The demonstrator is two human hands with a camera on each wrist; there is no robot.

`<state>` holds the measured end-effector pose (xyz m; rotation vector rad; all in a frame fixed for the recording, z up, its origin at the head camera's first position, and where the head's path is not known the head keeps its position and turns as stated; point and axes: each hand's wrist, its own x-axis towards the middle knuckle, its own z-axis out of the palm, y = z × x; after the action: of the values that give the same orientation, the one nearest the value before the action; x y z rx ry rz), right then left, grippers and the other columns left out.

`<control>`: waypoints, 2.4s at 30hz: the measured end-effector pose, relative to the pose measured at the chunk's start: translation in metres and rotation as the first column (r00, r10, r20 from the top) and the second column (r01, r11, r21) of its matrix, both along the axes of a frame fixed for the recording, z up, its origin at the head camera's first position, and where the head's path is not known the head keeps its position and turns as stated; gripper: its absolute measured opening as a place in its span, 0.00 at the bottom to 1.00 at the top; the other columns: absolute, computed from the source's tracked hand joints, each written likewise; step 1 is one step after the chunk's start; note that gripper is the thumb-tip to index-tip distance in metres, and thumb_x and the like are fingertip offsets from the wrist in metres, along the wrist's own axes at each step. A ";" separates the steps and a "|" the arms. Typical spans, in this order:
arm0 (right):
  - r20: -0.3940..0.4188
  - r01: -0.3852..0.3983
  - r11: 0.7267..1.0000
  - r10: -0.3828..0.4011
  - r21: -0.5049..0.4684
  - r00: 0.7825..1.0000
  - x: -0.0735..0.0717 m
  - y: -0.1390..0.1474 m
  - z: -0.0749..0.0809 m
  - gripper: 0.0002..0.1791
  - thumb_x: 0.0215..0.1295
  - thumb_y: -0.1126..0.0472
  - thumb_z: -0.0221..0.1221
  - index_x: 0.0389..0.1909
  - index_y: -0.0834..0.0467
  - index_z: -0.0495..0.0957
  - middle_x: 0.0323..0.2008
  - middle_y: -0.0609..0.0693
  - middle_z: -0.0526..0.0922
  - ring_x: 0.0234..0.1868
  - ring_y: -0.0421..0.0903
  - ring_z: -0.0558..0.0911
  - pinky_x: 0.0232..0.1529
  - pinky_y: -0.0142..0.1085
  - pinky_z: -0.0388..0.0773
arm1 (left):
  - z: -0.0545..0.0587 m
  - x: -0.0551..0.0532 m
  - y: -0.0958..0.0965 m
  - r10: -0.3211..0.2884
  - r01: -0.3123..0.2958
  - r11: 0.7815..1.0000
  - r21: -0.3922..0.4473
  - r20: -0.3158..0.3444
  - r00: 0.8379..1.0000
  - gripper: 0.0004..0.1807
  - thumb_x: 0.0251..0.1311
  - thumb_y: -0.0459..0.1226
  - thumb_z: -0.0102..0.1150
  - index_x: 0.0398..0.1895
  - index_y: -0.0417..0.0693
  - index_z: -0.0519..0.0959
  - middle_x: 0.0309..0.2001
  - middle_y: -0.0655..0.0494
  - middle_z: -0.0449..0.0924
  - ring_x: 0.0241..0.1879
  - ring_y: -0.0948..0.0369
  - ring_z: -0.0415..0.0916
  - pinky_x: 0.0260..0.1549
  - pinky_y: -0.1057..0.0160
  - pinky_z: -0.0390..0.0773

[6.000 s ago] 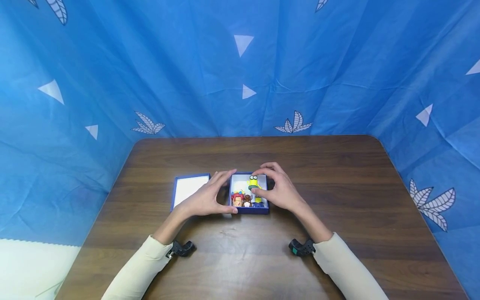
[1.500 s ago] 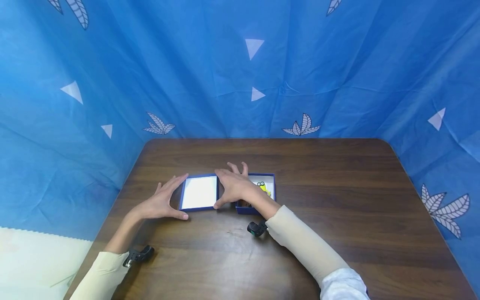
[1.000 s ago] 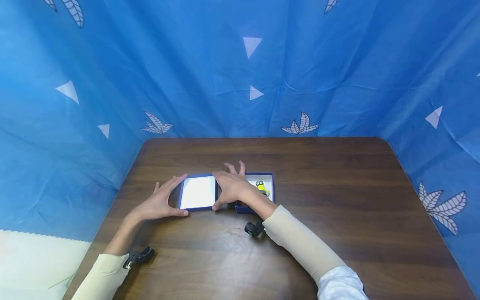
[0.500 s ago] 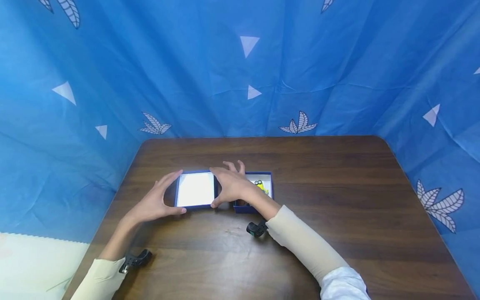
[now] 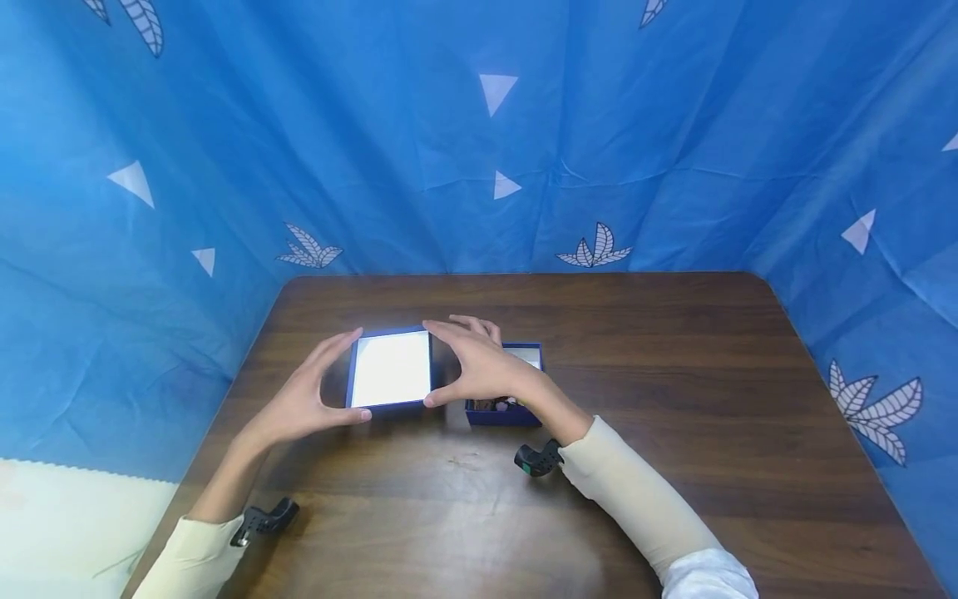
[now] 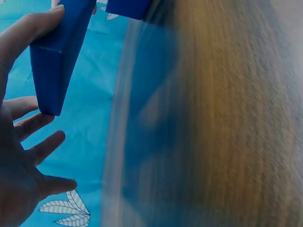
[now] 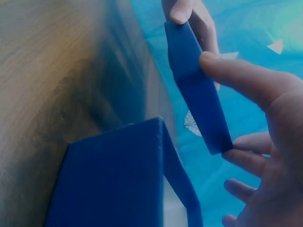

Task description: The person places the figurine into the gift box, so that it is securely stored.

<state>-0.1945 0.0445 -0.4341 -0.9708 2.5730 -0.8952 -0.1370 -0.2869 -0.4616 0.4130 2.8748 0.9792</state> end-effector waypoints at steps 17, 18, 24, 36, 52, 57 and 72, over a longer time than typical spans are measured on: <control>0.008 -0.003 0.990 0.004 -0.142 1.000 0.005 0.027 0.010 0.62 0.55 0.37 0.79 0.87 0.40 0.55 0.87 0.54 0.56 0.87 0.59 0.51 0.76 0.81 0.51 | 0.022 0.005 0.017 -0.023 0.030 0.997 0.067 -0.107 0.994 0.67 0.46 0.58 0.86 0.86 0.83 0.50 0.86 0.56 0.54 0.83 0.46 0.54 0.71 0.19 0.61; 0.010 -0.001 0.990 0.002 -0.141 1.000 0.005 0.028 0.011 0.62 0.55 0.37 0.79 0.87 0.39 0.55 0.87 0.54 0.56 0.87 0.58 0.51 0.76 0.80 0.51 | 0.022 0.005 0.019 -0.024 0.031 0.997 0.067 -0.108 0.994 0.67 0.45 0.58 0.86 0.86 0.83 0.50 0.86 0.57 0.54 0.83 0.46 0.54 0.71 0.19 0.62; 0.011 0.038 0.988 -0.037 -0.153 0.999 0.005 0.044 0.012 0.62 0.54 0.39 0.80 0.87 0.39 0.56 0.87 0.52 0.56 0.87 0.57 0.52 0.76 0.80 0.52 | 0.023 -0.003 0.033 -0.045 0.052 0.997 0.056 -0.120 0.992 0.67 0.46 0.59 0.85 0.86 0.83 0.50 0.86 0.59 0.53 0.83 0.48 0.54 0.72 0.21 0.62; 0.005 0.101 0.986 -0.101 -0.130 0.995 0.012 0.077 0.014 0.63 0.52 0.38 0.81 0.86 0.38 0.57 0.87 0.53 0.57 0.86 0.59 0.52 0.74 0.81 0.54 | 0.019 -0.016 0.064 -0.109 0.120 0.991 0.065 -0.152 0.982 0.68 0.45 0.60 0.85 0.87 0.79 0.50 0.86 0.60 0.54 0.83 0.50 0.54 0.73 0.24 0.64; 0.002 0.207 0.976 -0.207 -0.064 0.978 0.025 0.126 0.013 0.62 0.52 0.36 0.81 0.86 0.36 0.57 0.87 0.57 0.56 0.86 0.64 0.52 0.71 0.87 0.45 | 0.013 -0.029 0.113 -0.209 0.224 0.972 0.069 -0.174 0.962 0.67 0.47 0.61 0.83 0.87 0.79 0.49 0.85 0.61 0.55 0.82 0.52 0.56 0.75 0.28 0.66; -0.011 0.212 0.976 -0.213 -0.050 0.977 0.027 0.139 0.011 0.62 0.53 0.36 0.80 0.86 0.35 0.56 0.87 0.56 0.56 0.85 0.65 0.53 0.69 0.86 0.56 | 0.013 -0.031 0.124 -0.229 0.243 0.967 0.071 -0.164 0.960 0.67 0.48 0.61 0.83 0.87 0.79 0.48 0.85 0.60 0.54 0.83 0.53 0.56 0.74 0.28 0.67; -0.002 0.220 0.974 -0.221 -0.042 0.975 0.033 0.156 0.009 0.64 0.51 0.38 0.81 0.86 0.33 0.54 0.86 0.56 0.56 0.85 0.64 0.55 0.66 0.83 0.66 | 0.014 -0.030 0.142 -0.233 0.241 0.970 0.043 -0.147 0.961 0.68 0.47 0.65 0.81 0.87 0.81 0.46 0.85 0.63 0.54 0.81 0.54 0.57 0.74 0.30 0.68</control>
<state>-0.1617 0.2006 -0.4246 -0.7077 2.7164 -1.0062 -0.1670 -0.1453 -0.4474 0.8420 2.8314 1.0334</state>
